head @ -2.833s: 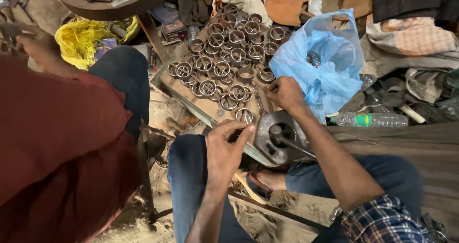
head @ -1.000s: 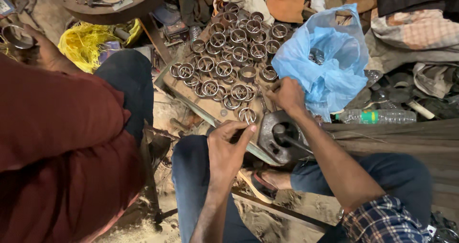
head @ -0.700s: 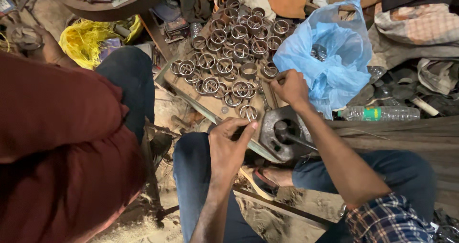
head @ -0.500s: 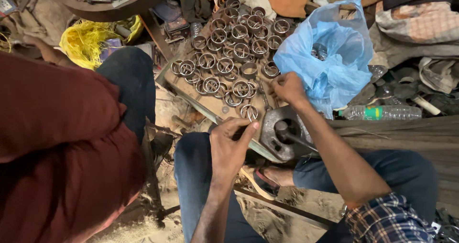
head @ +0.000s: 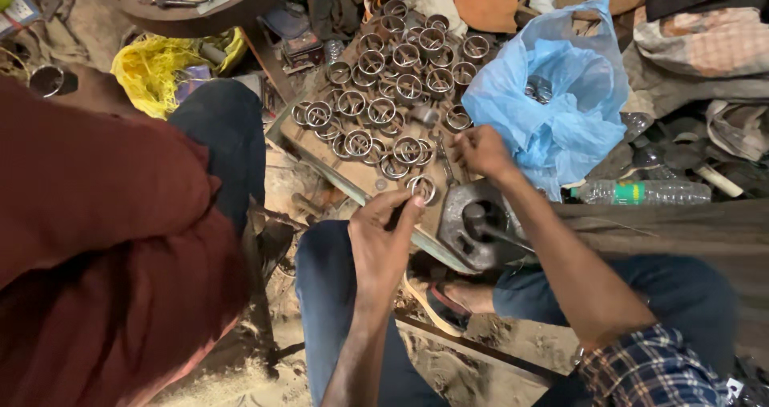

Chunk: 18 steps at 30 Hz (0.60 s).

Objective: The person wraps metal wire around a cylindrical jig and uses a lever-action tool to bend and form small metal rings, adding them to a pile on the floor.

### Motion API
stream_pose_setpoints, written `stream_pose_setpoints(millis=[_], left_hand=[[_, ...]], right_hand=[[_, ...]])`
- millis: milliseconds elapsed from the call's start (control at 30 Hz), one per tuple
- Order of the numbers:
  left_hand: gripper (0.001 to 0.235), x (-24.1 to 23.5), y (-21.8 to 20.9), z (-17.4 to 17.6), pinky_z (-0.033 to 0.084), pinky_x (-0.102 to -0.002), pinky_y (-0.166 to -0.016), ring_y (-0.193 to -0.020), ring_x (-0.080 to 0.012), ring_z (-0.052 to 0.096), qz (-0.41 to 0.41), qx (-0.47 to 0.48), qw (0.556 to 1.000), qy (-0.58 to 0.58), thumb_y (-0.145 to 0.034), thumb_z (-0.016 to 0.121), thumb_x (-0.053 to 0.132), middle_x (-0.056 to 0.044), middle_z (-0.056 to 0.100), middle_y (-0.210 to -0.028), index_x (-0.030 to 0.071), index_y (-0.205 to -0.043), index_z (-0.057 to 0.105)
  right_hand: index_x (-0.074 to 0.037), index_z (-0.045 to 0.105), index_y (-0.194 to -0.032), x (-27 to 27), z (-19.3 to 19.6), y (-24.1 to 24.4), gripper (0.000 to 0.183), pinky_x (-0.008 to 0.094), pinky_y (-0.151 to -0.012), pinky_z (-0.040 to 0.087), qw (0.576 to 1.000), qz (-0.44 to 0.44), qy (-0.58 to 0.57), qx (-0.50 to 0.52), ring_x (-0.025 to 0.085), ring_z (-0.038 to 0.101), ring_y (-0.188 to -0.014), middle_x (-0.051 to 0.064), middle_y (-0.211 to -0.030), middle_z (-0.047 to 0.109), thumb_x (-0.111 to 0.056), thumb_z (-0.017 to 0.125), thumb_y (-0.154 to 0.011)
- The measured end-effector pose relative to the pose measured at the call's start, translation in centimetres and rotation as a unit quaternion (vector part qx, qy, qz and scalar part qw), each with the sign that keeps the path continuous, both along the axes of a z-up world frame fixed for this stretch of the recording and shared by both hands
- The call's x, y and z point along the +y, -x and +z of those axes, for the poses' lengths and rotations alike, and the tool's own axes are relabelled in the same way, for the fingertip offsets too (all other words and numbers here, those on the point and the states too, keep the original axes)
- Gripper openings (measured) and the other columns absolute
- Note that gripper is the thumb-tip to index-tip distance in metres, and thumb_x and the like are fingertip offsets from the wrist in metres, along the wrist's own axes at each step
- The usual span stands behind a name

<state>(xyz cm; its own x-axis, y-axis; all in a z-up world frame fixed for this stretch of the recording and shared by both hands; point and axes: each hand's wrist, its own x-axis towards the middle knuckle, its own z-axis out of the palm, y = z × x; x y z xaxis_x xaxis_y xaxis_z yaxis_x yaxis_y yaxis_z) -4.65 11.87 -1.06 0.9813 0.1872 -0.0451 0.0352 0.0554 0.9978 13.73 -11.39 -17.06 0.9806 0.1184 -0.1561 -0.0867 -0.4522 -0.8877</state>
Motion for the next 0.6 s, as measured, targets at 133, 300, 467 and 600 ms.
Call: stream_pose_setpoints(millis=[133, 300, 467, 600], left_hand=[[0.025, 0.0, -0.1, 0.1, 0.059, -0.024, -0.075, -0.083, -0.0106, 0.072, 0.009, -0.026, 0.998, 0.052, -0.092, 0.071, 0.008, -0.008, 0.078, -0.097, -0.006, -0.113, 0.075], [0.024, 0.1, 0.1, -0.1, 0.059, -0.025, -0.076, -0.082, -0.0107, 0.072, 0.014, -0.02, 0.999, 0.045, -0.093, 0.072, 0.007, -0.01, 0.079, -0.094, -0.007, -0.112, 0.075], [0.023, -0.2, 0.2, -0.8, 0.059, -0.025, -0.075, -0.082, -0.0113, 0.073, 0.018, -0.019, 0.999, 0.023, -0.093, 0.074, 0.007, -0.009, 0.079, -0.093, -0.006, -0.111, 0.075], [0.02, -0.1, 0.3, -1.8, 0.058, -0.025, -0.078, -0.086, -0.0118, 0.072, 0.007, -0.055, 0.998, 0.039, -0.092, 0.076, 0.006, -0.009, 0.077, -0.096, -0.006, -0.108, 0.074]], right_hand=[[0.004, 0.071, -0.101, -0.9, 1.5, 1.6, 0.032, 0.033, -0.051, 0.049, 0.999, 0.0, -0.016, 0.03, 0.014, 0.06, -0.055, 0.004, -0.07, 0.066, -0.018, 0.048, -0.108], [-0.005, 0.072, -0.108, -1.2, 7.5, 7.3, 0.034, 0.026, -0.046, 0.038, 0.99, -0.039, -0.1, 0.096, 0.007, 0.045, -0.051, -0.004, -0.066, 0.054, -0.03, 0.049, -0.108], [-0.003, 0.067, -0.107, -1.4, 12.1, 15.0, 0.039, 0.024, -0.042, 0.034, 0.979, -0.029, -0.184, 0.088, 0.006, 0.042, -0.048, -0.006, -0.063, 0.047, -0.037, 0.048, -0.108], [-0.003, 0.068, -0.105, -1.4, 11.6, 23.3, 0.04, 0.025, -0.038, 0.032, 0.98, -0.04, -0.171, 0.09, 0.008, 0.04, -0.042, -0.003, -0.056, 0.044, -0.037, 0.047, -0.106]])
